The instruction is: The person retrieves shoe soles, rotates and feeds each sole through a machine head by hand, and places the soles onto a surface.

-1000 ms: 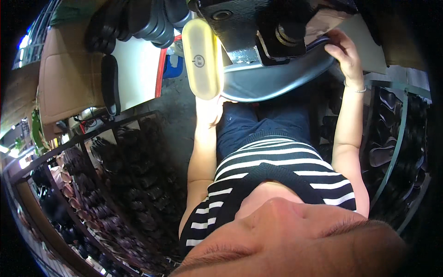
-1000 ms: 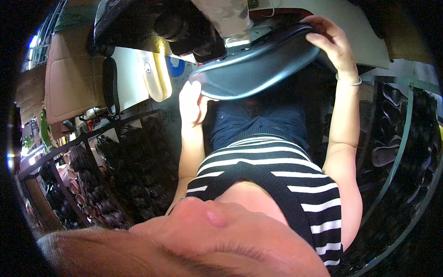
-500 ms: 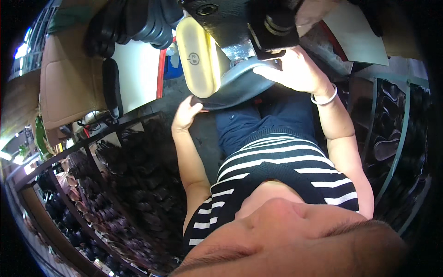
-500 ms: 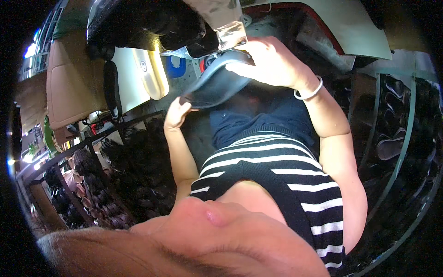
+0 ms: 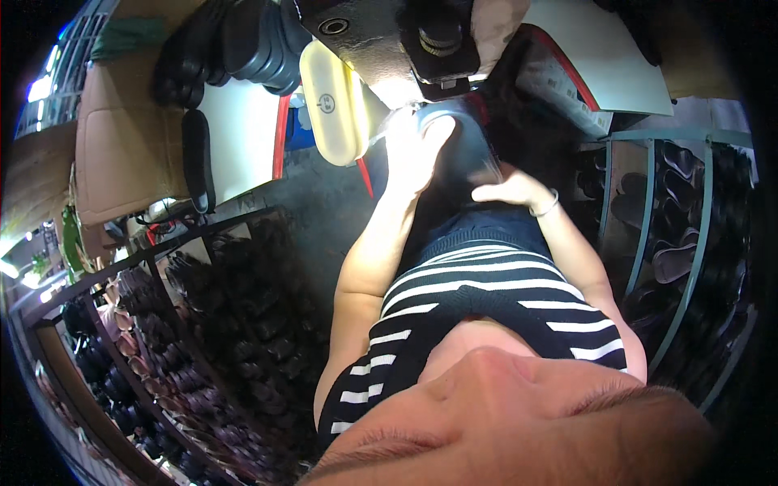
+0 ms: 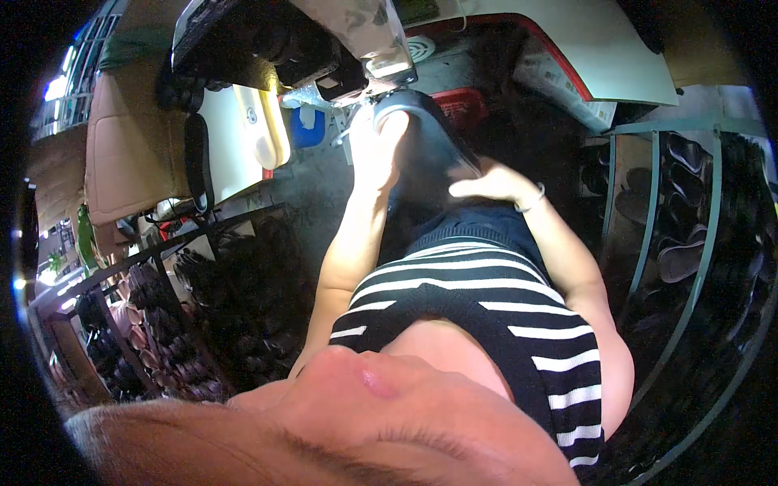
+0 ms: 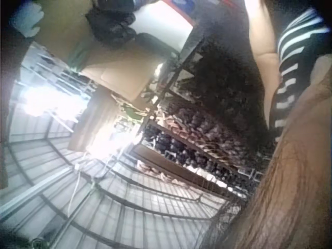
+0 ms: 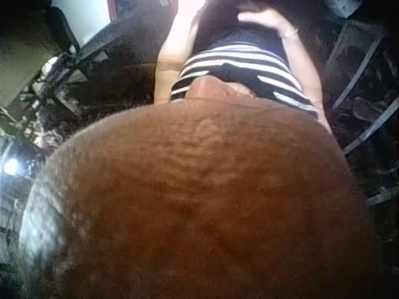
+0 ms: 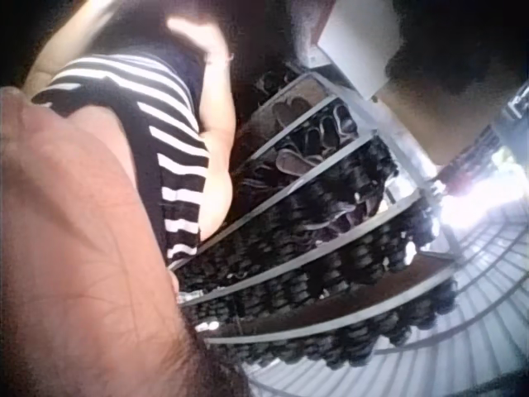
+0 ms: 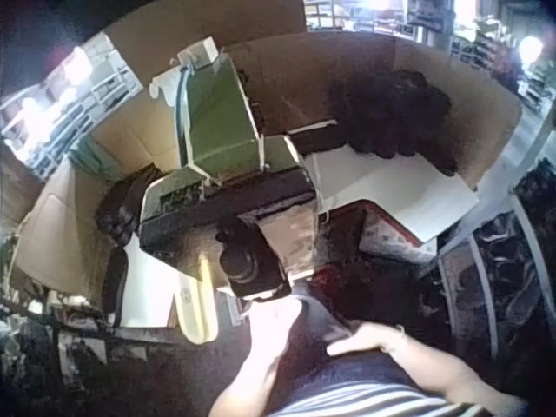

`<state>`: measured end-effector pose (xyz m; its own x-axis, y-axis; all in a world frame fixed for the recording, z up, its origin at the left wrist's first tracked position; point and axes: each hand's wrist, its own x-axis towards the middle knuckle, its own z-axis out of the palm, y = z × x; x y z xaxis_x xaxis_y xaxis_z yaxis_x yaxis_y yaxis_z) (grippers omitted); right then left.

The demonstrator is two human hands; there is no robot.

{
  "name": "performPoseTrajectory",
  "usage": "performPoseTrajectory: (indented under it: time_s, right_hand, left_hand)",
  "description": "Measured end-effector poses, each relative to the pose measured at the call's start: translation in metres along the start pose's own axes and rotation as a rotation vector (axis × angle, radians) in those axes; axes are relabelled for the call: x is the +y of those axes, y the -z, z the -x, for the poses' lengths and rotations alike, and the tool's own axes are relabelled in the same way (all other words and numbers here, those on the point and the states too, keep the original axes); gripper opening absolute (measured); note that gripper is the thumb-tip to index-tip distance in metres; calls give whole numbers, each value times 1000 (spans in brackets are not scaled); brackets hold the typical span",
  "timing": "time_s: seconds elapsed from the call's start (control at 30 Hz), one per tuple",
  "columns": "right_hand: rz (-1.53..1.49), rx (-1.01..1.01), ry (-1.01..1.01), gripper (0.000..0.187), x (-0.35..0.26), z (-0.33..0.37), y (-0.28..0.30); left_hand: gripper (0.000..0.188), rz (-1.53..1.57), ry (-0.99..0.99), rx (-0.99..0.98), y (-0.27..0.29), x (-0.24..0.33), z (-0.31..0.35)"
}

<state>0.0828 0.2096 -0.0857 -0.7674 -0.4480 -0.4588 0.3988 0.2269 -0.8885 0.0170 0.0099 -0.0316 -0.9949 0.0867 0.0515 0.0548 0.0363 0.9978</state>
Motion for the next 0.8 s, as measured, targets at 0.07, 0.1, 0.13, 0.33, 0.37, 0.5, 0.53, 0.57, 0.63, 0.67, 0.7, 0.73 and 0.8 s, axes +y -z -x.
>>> performPoseTrajectory:
  time_s: [0.07, 0.1, 0.13, 0.33, 0.37, 0.5, 0.53, 0.57, 0.63, 0.67, 0.7, 0.73, 0.8]
  right_hand:
    - [5, 24, -14, 38, 48, 14, 9]
    - [-28, 35, -87, 34, 64, 20, 23]
    - [34, 103, -92, 31, 61, 28, 42]
    - [142, 508, 305, 25, -29, 47, 135]
    - [137, 585, 356, 23, -51, 52, 140]
    - [398, 607, 469, 22, -93, 40, 151]
    - [453, 596, 494, 22, -103, 36, 143]
    - [509, 594, 514, 22, -110, 35, 135]
    - [522, 574, 517, 20, -120, 31, 115]
    - [485, 554, 512, 20, -122, 29, 104]
    - [446, 537, 501, 20, -124, 27, 92]
    - [502, 544, 468, 21, -127, 28, 82]
    - [508, 544, 490, 23, -131, 19, 60]
  left_hand:
    - [49, -98, 6, 101, -1, -4, 3]
    - [49, -102, 11, 106, 1, 1, 2]
    - [47, -212, -51, 70, 6, 5, 3]
    - [47, -287, -117, 98, 13, 1, 13]
    - [47, -242, -153, 149, 10, -3, 13]
    - [52, -395, -220, 59, 33, 8, 17]
    - [51, -88, -130, 50, 39, 4, 19]
    - [50, 223, -38, 30, 43, -3, 20]
    - [49, 161, 6, 9, 63, -4, 27]
    - [50, 206, -47, -6, 74, -12, 29]
    - [51, 315, 4, 8, 80, -12, 32]
    - [52, 426, 51, 27, 85, -12, 35]
    - [49, 464, 115, 38, 105, -20, 48]
